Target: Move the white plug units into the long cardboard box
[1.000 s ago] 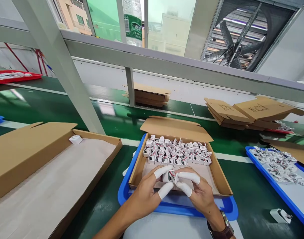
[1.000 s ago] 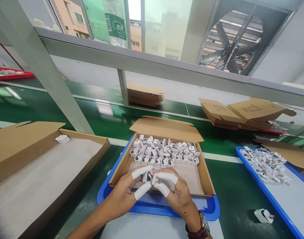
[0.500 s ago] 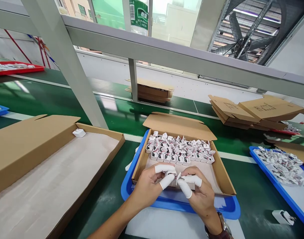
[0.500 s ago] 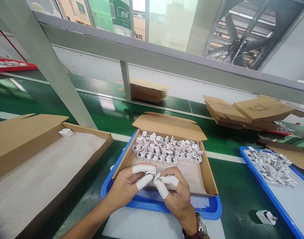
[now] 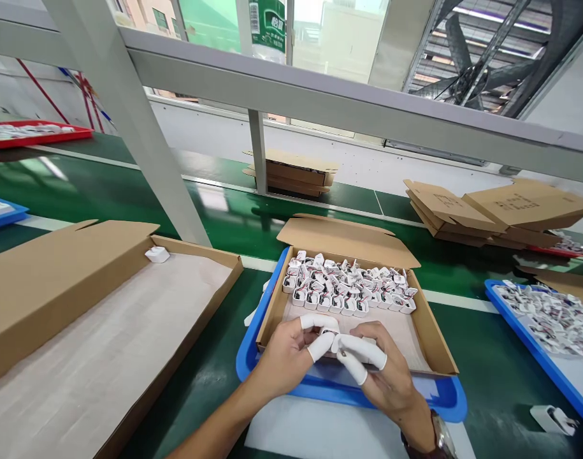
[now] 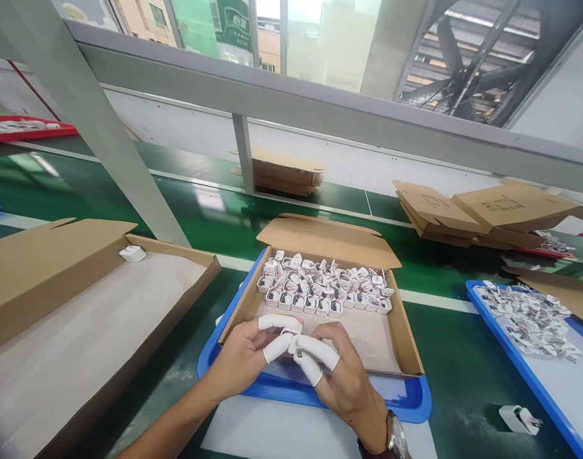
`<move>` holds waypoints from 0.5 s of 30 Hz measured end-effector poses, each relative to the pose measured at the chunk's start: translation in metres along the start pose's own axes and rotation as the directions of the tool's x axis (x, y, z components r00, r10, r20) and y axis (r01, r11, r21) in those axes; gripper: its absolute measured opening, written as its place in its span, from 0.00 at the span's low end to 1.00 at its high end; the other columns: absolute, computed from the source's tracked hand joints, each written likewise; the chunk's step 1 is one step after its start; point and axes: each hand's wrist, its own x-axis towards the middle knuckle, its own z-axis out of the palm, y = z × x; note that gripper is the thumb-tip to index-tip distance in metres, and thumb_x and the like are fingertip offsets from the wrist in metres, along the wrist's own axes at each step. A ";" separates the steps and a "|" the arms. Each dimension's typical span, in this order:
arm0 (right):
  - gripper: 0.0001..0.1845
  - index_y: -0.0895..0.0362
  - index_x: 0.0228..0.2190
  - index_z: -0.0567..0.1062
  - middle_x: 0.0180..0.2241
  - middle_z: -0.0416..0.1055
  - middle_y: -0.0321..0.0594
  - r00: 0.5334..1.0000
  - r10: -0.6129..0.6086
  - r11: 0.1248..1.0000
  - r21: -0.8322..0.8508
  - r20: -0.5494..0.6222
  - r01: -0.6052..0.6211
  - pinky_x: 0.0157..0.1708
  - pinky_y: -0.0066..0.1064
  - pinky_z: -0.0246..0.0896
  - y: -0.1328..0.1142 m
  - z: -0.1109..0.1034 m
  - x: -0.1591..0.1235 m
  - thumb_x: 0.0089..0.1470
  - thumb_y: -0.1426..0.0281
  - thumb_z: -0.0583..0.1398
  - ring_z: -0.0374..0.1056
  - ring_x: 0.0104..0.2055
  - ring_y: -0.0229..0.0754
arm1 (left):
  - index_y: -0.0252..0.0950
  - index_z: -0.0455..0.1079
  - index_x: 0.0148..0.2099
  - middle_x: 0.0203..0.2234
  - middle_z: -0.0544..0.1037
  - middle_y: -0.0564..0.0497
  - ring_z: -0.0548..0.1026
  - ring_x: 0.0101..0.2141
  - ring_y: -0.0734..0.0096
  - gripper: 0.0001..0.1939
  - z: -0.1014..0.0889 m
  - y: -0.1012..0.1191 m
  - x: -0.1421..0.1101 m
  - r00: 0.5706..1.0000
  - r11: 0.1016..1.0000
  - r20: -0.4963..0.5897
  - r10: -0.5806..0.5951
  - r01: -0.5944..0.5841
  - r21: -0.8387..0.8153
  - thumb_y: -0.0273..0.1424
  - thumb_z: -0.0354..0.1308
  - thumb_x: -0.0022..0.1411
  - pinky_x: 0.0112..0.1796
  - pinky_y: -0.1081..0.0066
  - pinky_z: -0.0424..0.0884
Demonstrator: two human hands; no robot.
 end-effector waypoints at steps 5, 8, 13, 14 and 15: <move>0.35 0.51 0.61 0.67 0.45 0.68 0.46 0.994 0.052 0.999 0.001 -0.093 -0.052 0.40 0.40 0.68 0.000 -0.001 0.002 0.57 0.87 0.60 0.67 0.44 0.47 | 0.36 0.81 0.48 0.43 0.86 0.45 0.83 0.45 0.60 0.17 -0.006 0.005 0.005 0.996 0.989 0.042 -0.073 0.078 -0.123 0.33 0.71 0.56 0.53 0.64 0.76; 0.35 0.50 0.61 0.67 0.45 0.68 0.46 0.994 0.067 0.998 0.025 -0.085 -0.065 0.41 0.40 0.68 0.001 0.000 0.001 0.57 0.87 0.60 0.67 0.44 0.47 | 0.36 0.83 0.43 0.40 0.86 0.46 0.84 0.42 0.59 0.16 -0.003 0.002 0.007 0.996 0.973 0.032 -0.080 0.085 -0.216 0.32 0.75 0.50 0.49 0.63 0.79; 0.36 0.48 0.62 0.66 0.45 0.69 0.45 0.995 0.075 0.995 0.074 -0.071 -0.070 0.42 0.40 0.69 0.002 0.007 -0.002 0.57 0.86 0.60 0.68 0.45 0.47 | 0.39 0.84 0.40 0.38 0.87 0.49 0.85 0.39 0.57 0.17 0.000 -0.004 0.006 0.996 0.965 -0.002 -0.089 0.086 -0.248 0.29 0.78 0.44 0.46 0.63 0.81; 0.36 0.47 0.62 0.66 0.45 0.69 0.45 0.994 0.074 0.995 0.074 -0.078 -0.069 0.43 0.40 0.69 0.002 0.009 -0.002 0.57 0.86 0.60 0.68 0.45 0.47 | 0.39 0.84 0.40 0.37 0.87 0.49 0.85 0.39 0.57 0.17 0.000 -0.004 0.006 0.996 0.968 -0.002 -0.088 0.085 -0.238 0.30 0.78 0.45 0.45 0.63 0.82; 0.37 0.47 0.62 0.67 0.46 0.70 0.45 0.994 0.075 0.995 0.078 -0.083 -0.069 0.43 0.40 0.70 0.003 0.010 -0.002 0.57 0.86 0.60 0.68 0.46 0.47 | 0.39 0.84 0.41 0.38 0.87 0.48 0.85 0.39 0.57 0.16 0.000 -0.003 0.005 0.996 0.972 0.001 -0.086 0.084 -0.220 0.31 0.77 0.47 0.45 0.63 0.82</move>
